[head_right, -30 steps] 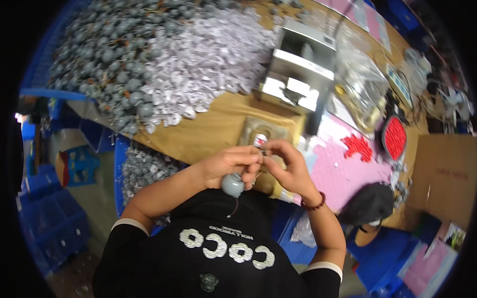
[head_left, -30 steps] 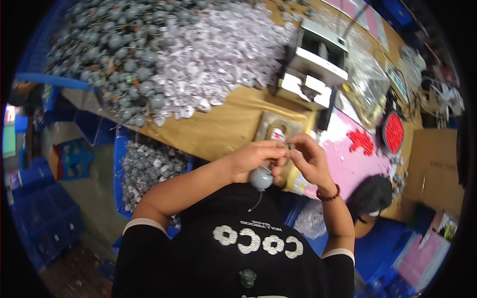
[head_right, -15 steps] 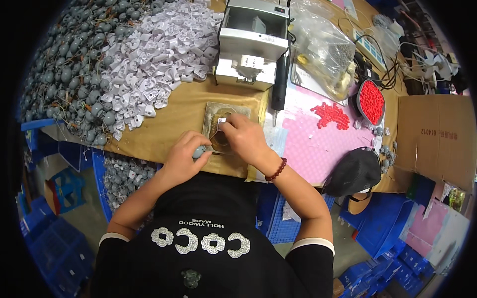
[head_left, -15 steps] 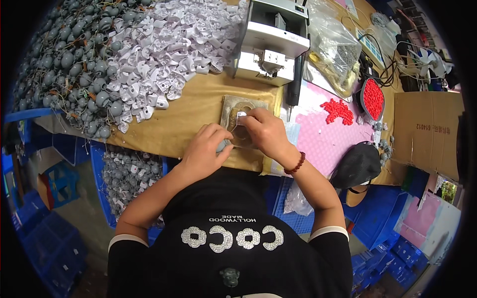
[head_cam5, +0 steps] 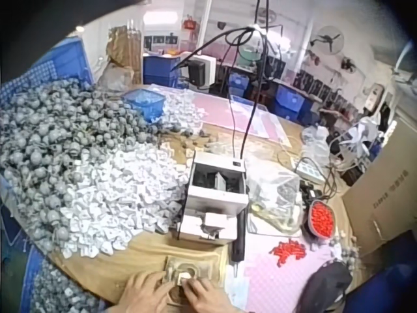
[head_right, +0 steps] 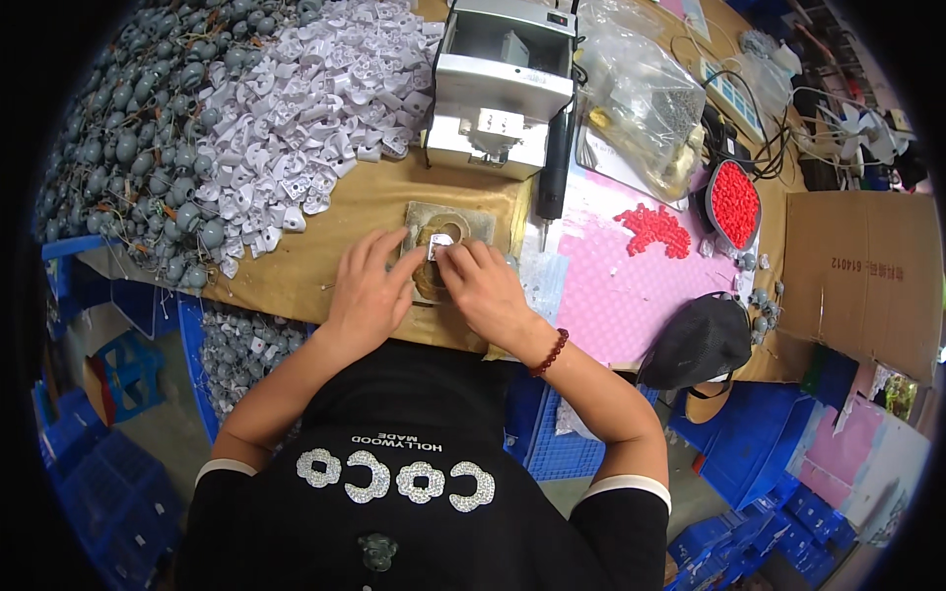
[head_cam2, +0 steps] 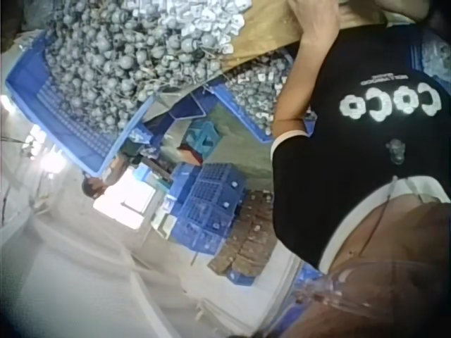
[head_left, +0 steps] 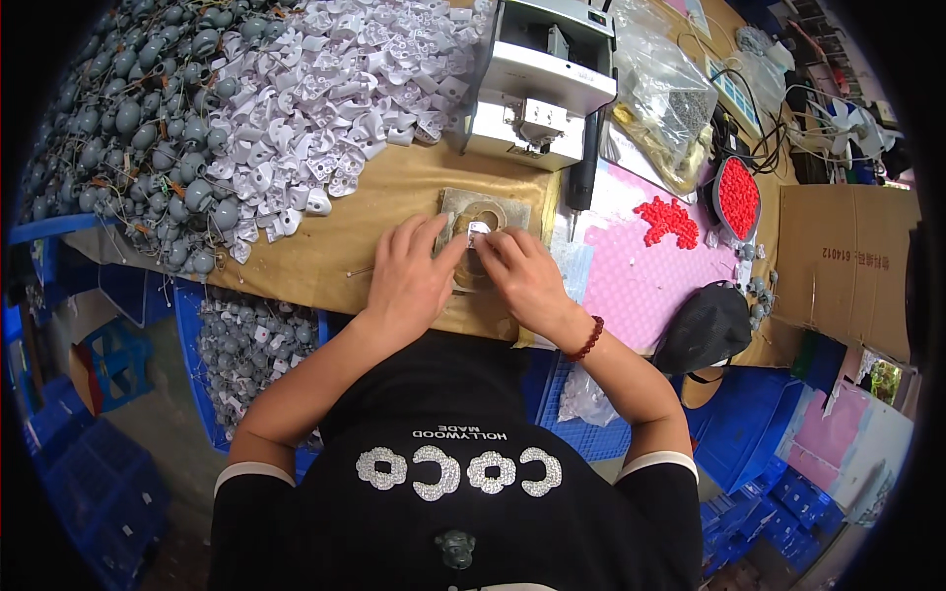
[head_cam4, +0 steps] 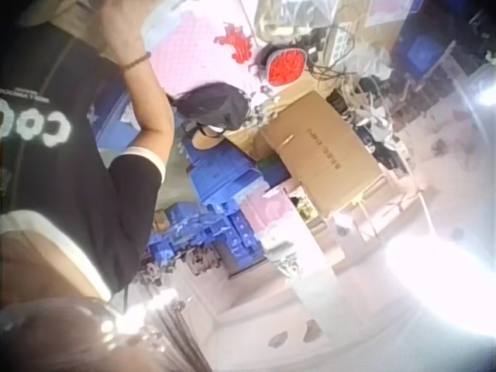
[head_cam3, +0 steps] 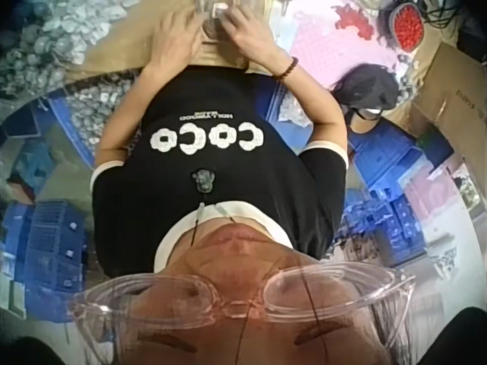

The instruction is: Assemble small plastic toy components using a pneumatic tool at a factory workbench.

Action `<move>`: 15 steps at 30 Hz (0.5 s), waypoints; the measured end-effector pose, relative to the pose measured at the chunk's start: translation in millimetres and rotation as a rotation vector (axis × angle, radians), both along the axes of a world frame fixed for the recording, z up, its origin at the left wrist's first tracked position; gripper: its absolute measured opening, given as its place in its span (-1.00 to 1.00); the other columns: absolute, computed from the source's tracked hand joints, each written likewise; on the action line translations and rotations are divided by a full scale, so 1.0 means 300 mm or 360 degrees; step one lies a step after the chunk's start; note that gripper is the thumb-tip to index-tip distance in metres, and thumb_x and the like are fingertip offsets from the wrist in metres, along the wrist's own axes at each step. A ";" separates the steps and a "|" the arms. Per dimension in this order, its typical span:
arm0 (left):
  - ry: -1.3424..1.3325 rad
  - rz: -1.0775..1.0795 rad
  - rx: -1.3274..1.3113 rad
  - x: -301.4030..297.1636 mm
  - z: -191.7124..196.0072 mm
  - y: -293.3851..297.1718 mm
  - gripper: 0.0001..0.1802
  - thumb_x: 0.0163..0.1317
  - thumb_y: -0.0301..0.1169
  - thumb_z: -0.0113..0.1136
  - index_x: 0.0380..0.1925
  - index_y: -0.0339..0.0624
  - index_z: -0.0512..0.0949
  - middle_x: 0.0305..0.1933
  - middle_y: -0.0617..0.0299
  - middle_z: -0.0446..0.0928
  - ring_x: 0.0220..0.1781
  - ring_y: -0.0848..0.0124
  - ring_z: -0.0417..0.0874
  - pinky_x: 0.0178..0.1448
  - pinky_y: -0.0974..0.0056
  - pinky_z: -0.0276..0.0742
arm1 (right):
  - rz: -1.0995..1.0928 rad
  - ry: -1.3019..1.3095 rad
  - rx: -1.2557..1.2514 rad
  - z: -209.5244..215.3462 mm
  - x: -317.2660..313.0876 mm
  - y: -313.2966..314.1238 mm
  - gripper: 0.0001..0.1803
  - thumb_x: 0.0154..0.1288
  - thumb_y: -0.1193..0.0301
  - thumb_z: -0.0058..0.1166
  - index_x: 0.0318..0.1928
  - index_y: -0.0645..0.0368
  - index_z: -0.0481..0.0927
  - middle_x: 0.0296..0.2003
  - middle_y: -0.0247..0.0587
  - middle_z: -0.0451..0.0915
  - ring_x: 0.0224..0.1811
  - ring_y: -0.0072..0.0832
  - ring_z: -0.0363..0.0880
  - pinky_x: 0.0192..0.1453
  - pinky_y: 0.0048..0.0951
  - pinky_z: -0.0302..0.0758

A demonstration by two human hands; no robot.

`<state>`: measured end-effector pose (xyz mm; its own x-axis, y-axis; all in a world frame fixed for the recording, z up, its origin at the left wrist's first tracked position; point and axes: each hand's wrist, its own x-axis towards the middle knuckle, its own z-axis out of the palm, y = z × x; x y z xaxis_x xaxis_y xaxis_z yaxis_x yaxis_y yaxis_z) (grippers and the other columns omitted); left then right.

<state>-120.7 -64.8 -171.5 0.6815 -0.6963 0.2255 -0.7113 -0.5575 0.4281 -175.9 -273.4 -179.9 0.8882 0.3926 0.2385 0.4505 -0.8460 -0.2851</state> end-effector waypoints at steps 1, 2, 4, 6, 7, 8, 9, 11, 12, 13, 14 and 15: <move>-0.0068 -0.0022 0.0031 -0.005 -0.014 -0.025 -0.50 0.09 -0.48 0.32 0.10 -0.10 0.56 0.19 0.06 0.48 0.32 0.05 0.41 0.33 -0.13 0.34 | 0.0001 -0.0016 0.0107 -0.003 0.009 -0.012 -0.54 0.11 0.50 0.16 0.08 0.32 0.61 -0.07 -0.09 0.54 0.01 -0.14 0.51 0.10 -0.20 0.53; -0.0135 -0.0048 0.0063 -0.006 -0.028 -0.042 -0.47 0.08 -0.47 0.32 0.13 -0.08 0.55 0.22 0.07 0.48 0.36 0.06 0.39 0.35 -0.16 0.31 | -0.0003 -0.0032 0.0214 -0.002 0.013 -0.026 -0.56 0.13 0.52 0.17 0.08 0.31 0.62 -0.05 -0.08 0.56 0.03 -0.13 0.52 0.14 -0.19 0.53; -0.0158 -0.0065 0.0080 -0.011 -0.061 -0.055 -0.46 0.09 -0.46 0.32 0.15 -0.07 0.54 0.23 0.07 0.48 0.37 0.06 0.39 0.35 -0.18 0.30 | -0.0174 0.0183 0.0611 0.003 -0.007 -0.079 -0.61 0.16 0.56 0.20 0.06 0.27 0.64 -0.01 -0.06 0.57 0.09 -0.09 0.53 0.19 -0.18 0.52; -0.0164 -0.0067 0.0091 -0.014 -0.072 -0.059 -0.46 0.10 -0.45 0.32 0.16 -0.06 0.54 0.23 0.08 0.48 0.37 0.07 0.38 0.35 -0.18 0.30 | -0.0300 0.0345 0.0843 0.014 -0.026 -0.155 -0.62 0.18 0.58 0.23 0.05 0.23 0.64 0.01 -0.04 0.58 0.12 -0.06 0.53 0.21 -0.17 0.51; -0.0160 -0.0066 0.0089 -0.011 -0.072 -0.054 -0.47 0.10 -0.45 0.31 0.15 -0.06 0.54 0.22 0.08 0.49 0.37 0.07 0.39 0.34 -0.17 0.31 | -0.0345 0.0397 0.0872 0.028 -0.023 -0.202 -0.62 0.19 0.59 0.24 0.06 0.22 0.62 0.02 -0.04 0.58 0.13 -0.06 0.54 0.21 -0.17 0.51; -0.0159 -0.0078 0.0079 -0.004 -0.072 -0.055 -0.47 0.10 -0.45 0.31 0.15 -0.07 0.54 0.22 0.08 0.49 0.37 0.07 0.39 0.34 -0.16 0.31 | -0.0404 0.0442 0.0897 0.039 -0.024 -0.229 -0.61 0.19 0.60 0.25 0.06 0.20 0.61 0.03 -0.03 0.58 0.14 -0.05 0.54 0.21 -0.17 0.51; -0.0176 -0.0089 0.0062 -0.002 -0.075 -0.058 -0.47 0.10 -0.45 0.31 0.14 -0.08 0.55 0.21 0.07 0.49 0.36 0.08 0.40 0.33 -0.15 0.32 | -0.0374 0.0471 0.0865 0.040 -0.035 -0.234 -0.61 0.18 0.61 0.25 0.06 0.19 0.59 0.03 -0.04 0.59 0.14 -0.07 0.55 0.20 -0.18 0.51; -0.0161 -0.0104 0.0048 0.001 -0.084 -0.062 -0.48 0.10 -0.45 0.31 0.14 -0.08 0.55 0.20 0.07 0.49 0.36 0.09 0.41 0.34 -0.13 0.32 | -0.0313 0.0527 0.0805 0.029 -0.066 -0.237 -0.59 0.17 0.64 0.27 0.04 0.18 0.54 0.04 -0.08 0.61 0.16 -0.12 0.57 0.18 -0.20 0.53; -0.0155 -0.0113 0.0043 0.003 -0.087 -0.062 -0.48 0.10 -0.45 0.31 0.14 -0.09 0.55 0.20 0.07 0.49 0.36 0.10 0.41 0.34 -0.12 0.33 | -0.0326 0.0492 0.0712 0.015 -0.073 -0.230 -0.61 0.17 0.62 0.27 0.02 0.18 0.52 0.02 -0.05 0.60 0.14 -0.10 0.57 0.19 -0.20 0.52; -0.0144 -0.0124 0.0034 0.004 -0.087 -0.063 -0.49 0.10 -0.45 0.31 0.13 -0.09 0.55 0.20 0.06 0.49 0.35 0.10 0.42 0.33 -0.10 0.33 | -0.0338 0.0456 0.0619 -0.007 -0.076 -0.212 -0.63 0.16 0.60 0.27 -0.01 0.18 0.50 0.01 -0.03 0.59 0.12 -0.07 0.57 0.20 -0.20 0.51; -0.0135 -0.0130 0.0030 0.005 -0.087 -0.061 -0.49 0.10 -0.46 0.31 0.13 -0.09 0.55 0.20 0.06 0.49 0.35 0.10 0.42 0.33 -0.09 0.34 | -0.0343 0.0420 0.0528 -0.031 -0.077 -0.198 -0.64 0.16 0.58 0.27 -0.03 0.18 0.49 0.00 0.00 0.58 0.10 -0.05 0.57 0.22 -0.20 0.50; -0.0126 -0.0135 0.0025 0.006 -0.086 -0.061 -0.49 0.11 -0.46 0.31 0.13 -0.10 0.55 0.20 0.05 0.49 0.35 0.10 0.43 0.33 -0.07 0.35 | -0.0345 0.0341 0.0474 -0.056 -0.066 -0.199 -0.66 0.14 0.59 0.27 -0.08 0.20 0.48 -0.06 0.01 0.57 0.06 -0.03 0.56 0.19 -0.21 0.52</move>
<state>-118.9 -83.0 -197.4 0.6003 -0.7545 0.2652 -0.7875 -0.4999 0.3604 -195.8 -333.1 -196.7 0.9845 0.1330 0.1142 0.1750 -0.7813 -0.5991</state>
